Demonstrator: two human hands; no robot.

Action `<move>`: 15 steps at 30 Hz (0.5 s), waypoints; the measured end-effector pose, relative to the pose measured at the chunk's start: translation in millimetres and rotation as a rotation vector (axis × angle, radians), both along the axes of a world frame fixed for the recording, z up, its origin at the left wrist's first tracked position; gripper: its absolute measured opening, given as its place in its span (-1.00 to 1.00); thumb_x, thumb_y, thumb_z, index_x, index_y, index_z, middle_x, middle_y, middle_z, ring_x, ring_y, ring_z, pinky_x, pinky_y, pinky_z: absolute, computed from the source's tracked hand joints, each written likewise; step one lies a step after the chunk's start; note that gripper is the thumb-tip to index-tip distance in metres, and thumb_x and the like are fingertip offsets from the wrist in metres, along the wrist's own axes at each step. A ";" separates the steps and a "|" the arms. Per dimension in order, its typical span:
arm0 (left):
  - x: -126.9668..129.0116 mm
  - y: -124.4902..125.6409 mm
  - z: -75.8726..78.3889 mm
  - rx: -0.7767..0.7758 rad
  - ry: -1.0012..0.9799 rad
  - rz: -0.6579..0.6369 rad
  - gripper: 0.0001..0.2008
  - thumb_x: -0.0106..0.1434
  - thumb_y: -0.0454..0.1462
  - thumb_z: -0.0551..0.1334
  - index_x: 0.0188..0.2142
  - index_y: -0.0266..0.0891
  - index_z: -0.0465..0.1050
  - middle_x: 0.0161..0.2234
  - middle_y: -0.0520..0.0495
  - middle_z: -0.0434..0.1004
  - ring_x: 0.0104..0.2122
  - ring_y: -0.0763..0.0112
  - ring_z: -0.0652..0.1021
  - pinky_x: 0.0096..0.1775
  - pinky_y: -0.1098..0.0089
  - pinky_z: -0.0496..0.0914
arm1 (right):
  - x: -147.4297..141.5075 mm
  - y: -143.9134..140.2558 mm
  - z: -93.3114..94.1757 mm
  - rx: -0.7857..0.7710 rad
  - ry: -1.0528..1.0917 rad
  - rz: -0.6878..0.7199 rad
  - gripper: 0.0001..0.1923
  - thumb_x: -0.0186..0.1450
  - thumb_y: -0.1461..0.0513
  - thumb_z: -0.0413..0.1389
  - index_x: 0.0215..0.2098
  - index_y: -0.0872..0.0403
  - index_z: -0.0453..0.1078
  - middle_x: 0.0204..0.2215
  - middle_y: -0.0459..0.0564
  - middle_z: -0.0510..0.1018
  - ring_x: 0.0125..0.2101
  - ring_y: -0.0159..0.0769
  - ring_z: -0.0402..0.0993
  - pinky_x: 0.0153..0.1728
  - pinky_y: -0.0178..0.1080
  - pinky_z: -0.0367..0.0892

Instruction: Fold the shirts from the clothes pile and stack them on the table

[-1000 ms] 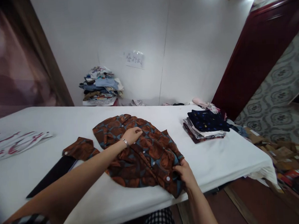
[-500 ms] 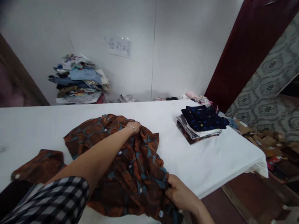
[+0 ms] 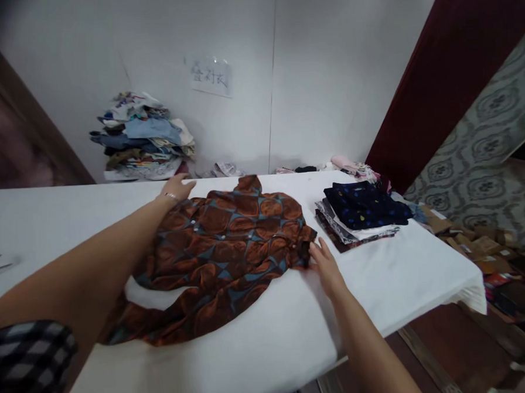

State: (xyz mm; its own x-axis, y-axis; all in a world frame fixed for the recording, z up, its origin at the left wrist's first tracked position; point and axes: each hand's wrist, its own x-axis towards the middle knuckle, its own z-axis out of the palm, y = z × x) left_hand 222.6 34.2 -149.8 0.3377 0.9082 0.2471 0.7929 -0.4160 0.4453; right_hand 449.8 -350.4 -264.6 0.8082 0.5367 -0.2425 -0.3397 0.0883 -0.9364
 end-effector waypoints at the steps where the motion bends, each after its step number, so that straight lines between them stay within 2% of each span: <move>1: -22.7 -2.4 -9.3 -0.033 0.052 0.008 -0.52 0.29 -0.16 0.08 0.13 -0.38 0.34 0.14 -0.26 0.42 0.07 0.15 0.45 0.09 0.31 0.28 | -5.2 -7.7 -7.5 -0.004 -0.005 -0.009 -0.32 0.04 0.13 0.35 0.13 -0.16 0.33 0.09 -0.01 0.46 -0.02 -0.19 0.48 -0.35 -0.29 0.51; 3: -66.8 -10.2 -28.5 -0.104 0.146 0.007 -0.57 0.27 -0.11 0.10 0.02 -0.30 0.44 0.03 -0.19 0.54 -0.02 0.14 0.51 0.00 0.32 0.34 | -17.9 -22.6 -17.9 -0.011 -0.022 -0.033 -0.24 0.00 0.15 0.37 0.16 -0.18 0.30 0.16 0.01 0.39 0.02 -0.17 0.45 -0.30 -0.23 0.53; 5: -105.9 -19.8 -46.2 -0.145 0.216 0.012 -0.61 0.23 -0.09 0.14 -0.07 -0.28 0.49 -0.06 -0.19 0.59 -0.06 0.11 0.52 -0.04 0.31 0.36 | -33.5 -33.3 -22.8 -0.048 -0.067 -0.003 -0.17 -0.01 0.15 0.38 0.21 -0.17 0.26 0.18 0.06 0.36 -0.05 -0.15 0.49 -0.35 -0.22 0.53; 8: -148.2 -33.6 -67.6 -0.194 0.320 0.096 -0.52 0.21 0.01 0.18 -0.06 -0.32 0.46 -0.07 -0.27 0.57 -0.06 0.03 0.51 -0.07 0.25 0.37 | -63.7 -37.2 -23.7 -0.126 -0.335 0.199 -0.27 0.04 0.12 0.32 0.18 -0.09 0.32 0.17 0.11 0.37 -0.18 -0.18 0.53 -0.42 -0.24 0.49; 11: -164.9 -45.4 -81.8 -0.209 0.400 0.184 -0.40 0.15 0.09 0.20 -0.01 -0.34 0.42 -0.01 -0.35 0.52 -0.01 -0.12 0.48 -0.09 0.15 0.38 | -98.3 -25.4 -20.6 -0.179 -0.786 0.444 -0.41 0.14 0.15 0.22 0.17 -0.13 0.36 0.29 0.03 0.22 -0.10 -0.17 0.50 -0.26 -0.19 0.48; 13: -163.3 -52.6 -87.1 -0.188 0.401 0.164 -0.44 0.13 0.04 0.24 -0.03 -0.33 0.45 0.03 -0.38 0.49 0.04 -0.18 0.45 -0.07 0.12 0.38 | -118.3 -9.6 -18.2 -0.228 -1.048 0.553 -0.36 0.17 0.19 0.19 0.22 -0.18 0.29 0.34 -0.02 0.11 0.02 -0.12 0.41 -0.12 -0.13 0.44; 15: -156.4 -58.8 -88.8 -0.187 0.365 0.107 -0.54 0.12 -0.05 0.25 -0.09 -0.31 0.50 0.01 -0.39 0.50 0.02 -0.16 0.48 -0.07 0.14 0.38 | -131.0 9.0 -16.7 -0.302 -1.243 0.641 -0.35 0.17 0.22 0.19 0.23 -0.16 0.27 0.29 0.02 0.22 0.07 -0.07 0.36 -0.05 -0.10 0.38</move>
State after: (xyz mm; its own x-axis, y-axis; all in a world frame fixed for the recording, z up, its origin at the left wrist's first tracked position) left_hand 66.1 -24.6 -238.6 0.2737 0.9608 -0.0439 0.9470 -0.2612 0.1869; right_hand 318.8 -341.3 -281.3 0.2182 0.9401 0.2618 0.7962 -0.0164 -0.6049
